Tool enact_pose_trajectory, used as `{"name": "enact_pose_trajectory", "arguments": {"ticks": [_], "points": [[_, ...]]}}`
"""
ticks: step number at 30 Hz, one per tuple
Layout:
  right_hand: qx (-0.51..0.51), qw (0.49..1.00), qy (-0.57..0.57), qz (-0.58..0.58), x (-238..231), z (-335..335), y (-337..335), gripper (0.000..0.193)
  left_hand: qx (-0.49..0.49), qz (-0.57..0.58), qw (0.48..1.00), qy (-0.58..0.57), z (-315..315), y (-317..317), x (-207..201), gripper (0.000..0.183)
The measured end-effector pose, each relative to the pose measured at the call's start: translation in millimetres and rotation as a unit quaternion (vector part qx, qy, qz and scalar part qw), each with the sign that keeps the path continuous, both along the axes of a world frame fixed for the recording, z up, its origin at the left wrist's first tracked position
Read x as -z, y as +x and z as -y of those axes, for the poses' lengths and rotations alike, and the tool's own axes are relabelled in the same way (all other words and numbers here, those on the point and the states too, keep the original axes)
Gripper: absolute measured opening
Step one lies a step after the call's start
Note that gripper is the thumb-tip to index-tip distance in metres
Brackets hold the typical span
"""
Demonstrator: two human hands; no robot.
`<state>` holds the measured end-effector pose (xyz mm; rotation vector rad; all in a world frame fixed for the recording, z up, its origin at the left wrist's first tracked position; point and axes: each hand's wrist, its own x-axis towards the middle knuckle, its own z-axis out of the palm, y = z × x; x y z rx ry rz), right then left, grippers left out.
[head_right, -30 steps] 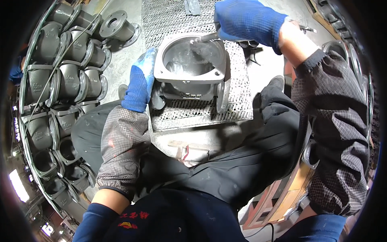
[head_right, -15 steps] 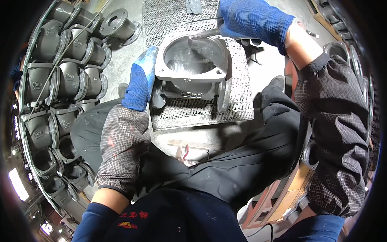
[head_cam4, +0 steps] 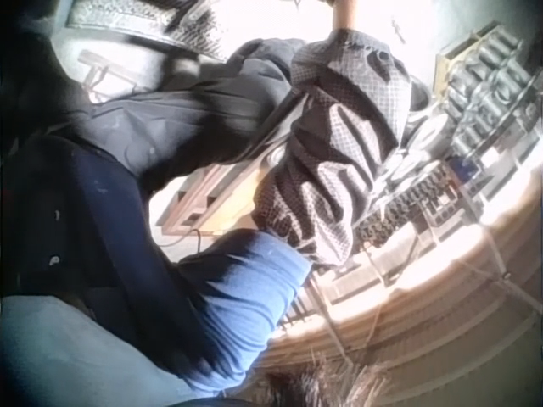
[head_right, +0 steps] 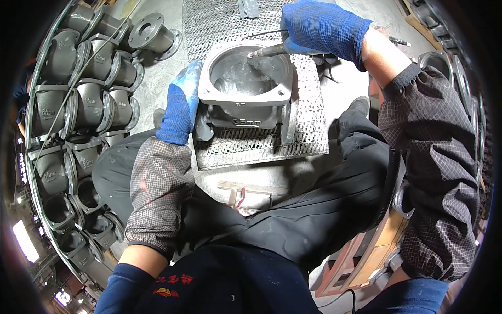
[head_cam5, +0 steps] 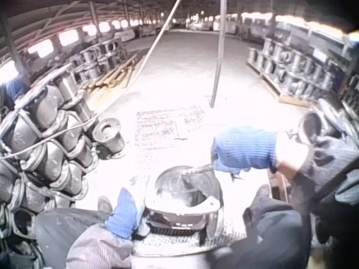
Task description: The person uses a pneumatic tool to grind the internal surfaces and flanges of a metal valve body, turning the object by hand to access different areas.
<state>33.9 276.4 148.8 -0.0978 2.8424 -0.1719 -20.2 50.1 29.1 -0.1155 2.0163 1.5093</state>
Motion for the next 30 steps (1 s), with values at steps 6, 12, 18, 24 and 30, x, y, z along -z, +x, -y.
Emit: {"name": "enact_pose_trajectory", "arguments": {"ticks": [6,12,18,24,30], "points": [[0.009,1.000,-0.022,0.013,6.2,-3.8,3.4,0.018,0.016,-0.116,0.992,0.040,6.5,-1.0,10.3,0.034],[0.206,0.918,-0.339,0.010,16.3,-20.9,54.1,0.030,0.027,-0.118,0.991,0.063,11.0,4.8,43.2,0.029],[0.350,0.759,-0.543,-0.080,74.8,-11.5,111.6,0.039,0.008,-0.143,0.983,0.114,26.1,15.7,38.3,0.052],[0.510,0.550,-0.654,-0.103,143.1,30.3,124.0,0.036,0.159,-0.300,0.940,0.040,41.4,3.9,33.3,0.047],[0.545,0.555,-0.595,-0.202,167.8,48.6,108.3,0.029,0.123,0.031,0.978,0.163,29.1,7.0,5.1,0.035]]}}
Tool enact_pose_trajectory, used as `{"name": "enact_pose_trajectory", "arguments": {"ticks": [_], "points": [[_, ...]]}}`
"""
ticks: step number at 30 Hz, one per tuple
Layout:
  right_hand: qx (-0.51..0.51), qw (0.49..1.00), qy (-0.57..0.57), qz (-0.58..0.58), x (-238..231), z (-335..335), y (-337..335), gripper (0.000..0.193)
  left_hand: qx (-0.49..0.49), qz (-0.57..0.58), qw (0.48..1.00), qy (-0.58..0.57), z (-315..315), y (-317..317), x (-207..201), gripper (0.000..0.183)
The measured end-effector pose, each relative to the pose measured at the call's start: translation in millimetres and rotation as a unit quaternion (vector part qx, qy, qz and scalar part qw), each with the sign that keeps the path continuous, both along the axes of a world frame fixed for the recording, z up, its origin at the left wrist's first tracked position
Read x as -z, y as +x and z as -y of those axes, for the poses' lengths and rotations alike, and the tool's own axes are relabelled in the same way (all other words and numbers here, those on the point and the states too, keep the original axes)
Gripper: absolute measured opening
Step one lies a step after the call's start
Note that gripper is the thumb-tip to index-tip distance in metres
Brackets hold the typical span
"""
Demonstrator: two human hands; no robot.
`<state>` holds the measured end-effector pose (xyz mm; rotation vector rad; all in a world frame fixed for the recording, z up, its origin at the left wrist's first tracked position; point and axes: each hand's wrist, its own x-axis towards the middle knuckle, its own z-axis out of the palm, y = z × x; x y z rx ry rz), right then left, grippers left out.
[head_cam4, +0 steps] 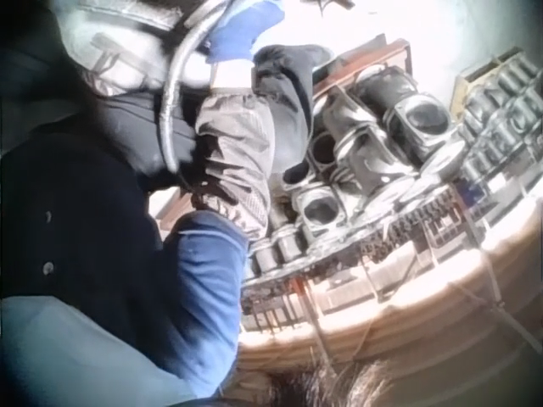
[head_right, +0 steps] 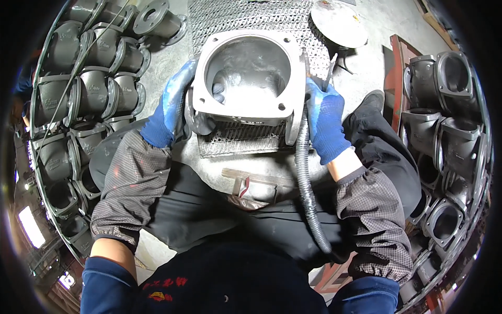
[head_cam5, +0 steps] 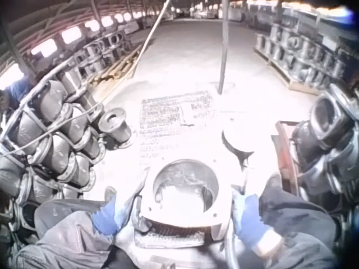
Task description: The person uses a pneumatic tool to grind the internal surfaces and flanges of a metal valve body, turning the object by hand to access different areas.
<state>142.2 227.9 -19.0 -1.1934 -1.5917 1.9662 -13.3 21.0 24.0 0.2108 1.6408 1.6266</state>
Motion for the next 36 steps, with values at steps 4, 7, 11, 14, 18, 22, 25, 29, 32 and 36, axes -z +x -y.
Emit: {"name": "enact_pose_trajectory", "arguments": {"ticks": [4,7,11,14,18,22,25,29,32,36], "points": [[-0.033,0.999,0.026,0.006,-0.9,13.9,-9.6,0.030,0.053,-0.351,0.935,0.005,18.4,8.7,11.9,0.040],[-0.039,0.999,-0.006,-0.006,0.2,14.6,-15.6,0.029,0.033,-0.408,0.912,-0.015,30.8,13.0,-0.8,0.040],[-0.011,0.987,-0.142,-0.069,13.6,36.2,-27.9,0.028,0.019,-0.446,0.895,0.003,53.0,8.5,-33.0,0.049],[-0.017,0.979,-0.180,-0.089,22.2,46.9,-29.5,0.028,-0.047,-0.329,0.943,-0.026,47.3,18.8,-53.1,0.066],[-0.020,0.979,-0.182,-0.092,25.5,52.0,-34.6,0.028,-0.111,-0.235,0.964,-0.058,45.7,16.5,-56.6,0.071],[-0.108,0.989,-0.068,-0.079,25.9,45.4,-36.5,0.028,-0.085,-0.306,0.947,-0.041,47.8,14.6,-57.7,0.071],[-0.134,0.990,-0.037,-0.035,16.0,45.2,-39.0,0.034,-0.073,-0.351,0.930,-0.081,50.0,11.8,-57.3,0.068],[-0.142,0.990,-0.001,-0.005,8.3,43.9,-31.8,0.035,-0.112,-0.261,0.954,-0.096,44.5,9.8,-56.2,0.065],[-0.160,0.987,-0.016,0.016,-15.8,34.8,-29.8,0.036,-0.106,-0.292,0.945,-0.100,46.0,5.5,-50.5,0.063],[-0.091,0.994,-0.046,0.048,-37.9,27.5,-30.2,0.035,-0.050,-0.389,0.905,-0.163,47.8,5.2,-56.3,0.056]]}}
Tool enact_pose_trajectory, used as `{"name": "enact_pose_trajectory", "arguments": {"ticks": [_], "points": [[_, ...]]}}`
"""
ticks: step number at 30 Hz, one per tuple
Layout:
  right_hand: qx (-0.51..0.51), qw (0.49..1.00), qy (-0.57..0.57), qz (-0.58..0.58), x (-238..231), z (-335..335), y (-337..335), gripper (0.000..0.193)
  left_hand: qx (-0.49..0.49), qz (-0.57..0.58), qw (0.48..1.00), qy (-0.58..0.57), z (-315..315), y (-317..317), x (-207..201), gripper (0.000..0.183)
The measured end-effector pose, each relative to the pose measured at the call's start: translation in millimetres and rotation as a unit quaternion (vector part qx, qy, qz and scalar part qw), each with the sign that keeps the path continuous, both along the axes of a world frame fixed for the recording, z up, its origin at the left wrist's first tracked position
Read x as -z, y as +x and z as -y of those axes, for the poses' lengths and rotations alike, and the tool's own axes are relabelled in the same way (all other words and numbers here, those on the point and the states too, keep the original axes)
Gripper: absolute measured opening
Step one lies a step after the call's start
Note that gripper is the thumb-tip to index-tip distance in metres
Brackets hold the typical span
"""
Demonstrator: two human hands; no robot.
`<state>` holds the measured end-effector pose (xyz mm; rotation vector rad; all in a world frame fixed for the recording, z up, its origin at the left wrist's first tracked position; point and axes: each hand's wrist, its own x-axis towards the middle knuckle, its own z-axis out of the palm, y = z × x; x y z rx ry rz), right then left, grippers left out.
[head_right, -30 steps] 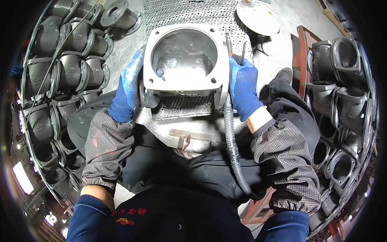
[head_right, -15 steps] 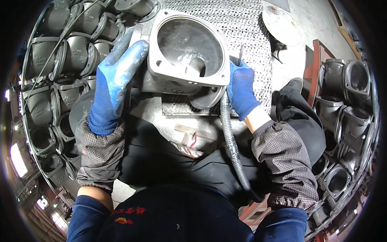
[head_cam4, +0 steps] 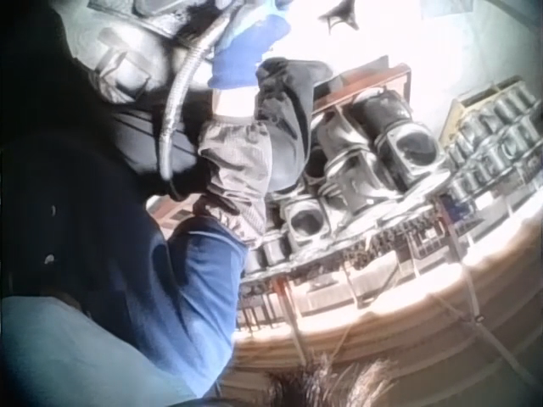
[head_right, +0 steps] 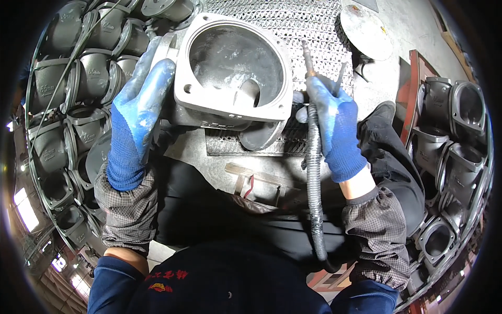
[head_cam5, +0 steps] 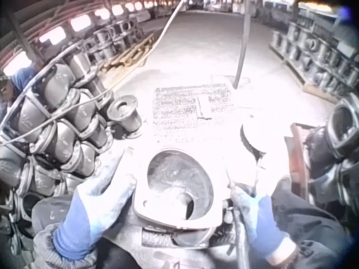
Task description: The person uses a pneumatic tool to grind the internal surfaces and flanges of a metal valve body, turning the object by hand to access different areas.
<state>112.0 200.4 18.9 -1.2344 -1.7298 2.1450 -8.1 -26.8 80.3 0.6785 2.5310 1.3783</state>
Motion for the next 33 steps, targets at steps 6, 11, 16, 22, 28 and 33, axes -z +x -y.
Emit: {"name": "enact_pose_trajectory", "arguments": {"ticks": [6,11,16,22,28,33], "points": [[-0.040,0.981,0.153,-0.108,-34.5,-13.8,8.2,0.037,0.072,-0.132,0.987,0.049,-2.4,-2.7,14.6,0.040],[-0.211,0.907,0.285,-0.226,-78.7,17.9,12.7,0.034,0.121,-0.121,0.980,0.106,-1.6,-5.5,14.8,0.040],[-0.222,0.946,0.000,-0.236,-88.9,82.5,-3.1,0.030,0.039,0.152,0.972,0.177,-6.3,4.7,-0.4,0.061],[-0.240,0.930,0.030,-0.276,-72.6,101.0,-4.9,0.031,0.173,-0.119,0.973,0.096,-10.4,-0.3,-0.5,0.039],[-0.273,0.954,0.115,0.035,-125.9,-2.7,17.8,0.040,0.185,-0.218,0.951,0.114,-7.4,-6.7,9.4,0.033],[-0.204,0.961,0.135,0.132,-28.5,-80.0,68.1,0.042,0.104,0.042,0.969,0.219,-12.0,-13.2,11.5,0.036]]}}
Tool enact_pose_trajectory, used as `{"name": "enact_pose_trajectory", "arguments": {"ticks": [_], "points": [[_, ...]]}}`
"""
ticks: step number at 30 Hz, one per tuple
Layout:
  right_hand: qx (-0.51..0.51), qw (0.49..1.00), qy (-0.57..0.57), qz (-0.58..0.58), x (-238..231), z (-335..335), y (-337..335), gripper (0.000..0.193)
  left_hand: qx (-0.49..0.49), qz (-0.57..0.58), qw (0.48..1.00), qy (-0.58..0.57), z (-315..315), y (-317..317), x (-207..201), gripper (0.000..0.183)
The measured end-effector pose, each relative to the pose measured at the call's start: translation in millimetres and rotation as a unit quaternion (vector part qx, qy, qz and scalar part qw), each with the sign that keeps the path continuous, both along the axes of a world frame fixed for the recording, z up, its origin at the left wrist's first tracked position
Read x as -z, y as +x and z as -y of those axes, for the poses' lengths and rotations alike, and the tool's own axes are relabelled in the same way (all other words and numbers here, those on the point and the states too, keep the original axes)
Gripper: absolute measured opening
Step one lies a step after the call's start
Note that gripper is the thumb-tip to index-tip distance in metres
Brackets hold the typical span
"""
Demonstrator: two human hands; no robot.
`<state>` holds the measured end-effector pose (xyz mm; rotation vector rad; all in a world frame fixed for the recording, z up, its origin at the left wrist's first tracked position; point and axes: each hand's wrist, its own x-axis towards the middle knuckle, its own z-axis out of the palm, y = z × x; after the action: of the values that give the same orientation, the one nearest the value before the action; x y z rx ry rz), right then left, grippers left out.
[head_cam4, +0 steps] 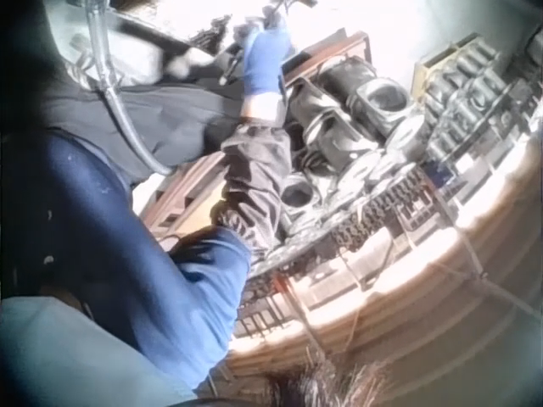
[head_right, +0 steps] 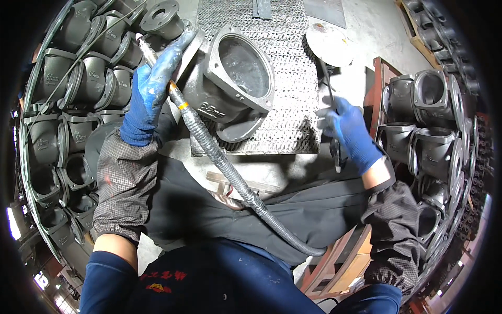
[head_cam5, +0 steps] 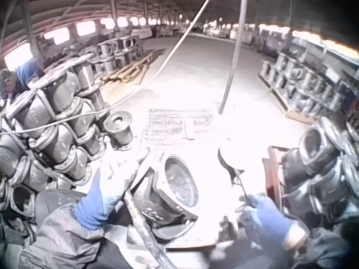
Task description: The person uses a pneumatic tool to grind the internal surfaces and flanges of a metal valve body, turning the object by hand to access different areas.
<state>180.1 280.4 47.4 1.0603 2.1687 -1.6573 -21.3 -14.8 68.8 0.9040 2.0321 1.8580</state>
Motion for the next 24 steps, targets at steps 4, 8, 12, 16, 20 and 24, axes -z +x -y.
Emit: {"name": "enact_pose_trajectory", "arguments": {"ticks": [4,8,12,16,20,24], "points": [[0.012,0.990,0.034,-0.136,-7.5,15.1,-1.5,0.049,0.011,-0.009,1.000,-0.008,-2.1,-3.9,2.0,0.036],[-0.179,0.914,0.250,-0.266,-6.5,8.3,-31.8,0.047,-0.013,-0.042,0.997,-0.065,4.3,-9.8,5.8,0.035],[-0.354,0.768,0.465,-0.263,-25.4,12.7,-55.0,0.048,0.056,-0.225,0.969,-0.082,3.8,-17.5,-0.9,0.030],[-0.406,0.657,0.583,-0.253,-19.4,13.2,-78.4,0.038,0.050,-0.360,0.925,-0.106,13.1,-32.2,7.9,0.032],[-0.456,0.601,0.622,-0.212,-20.4,5.7,-87.2,0.037,0.021,-0.325,0.931,-0.165,8.7,-37.5,11.2,0.035],[-0.481,0.581,0.630,-0.186,-15.8,8.0,-98.7,0.040,0.024,-0.382,0.914,-0.134,9.2,-36.6,11.6,0.034]]}}
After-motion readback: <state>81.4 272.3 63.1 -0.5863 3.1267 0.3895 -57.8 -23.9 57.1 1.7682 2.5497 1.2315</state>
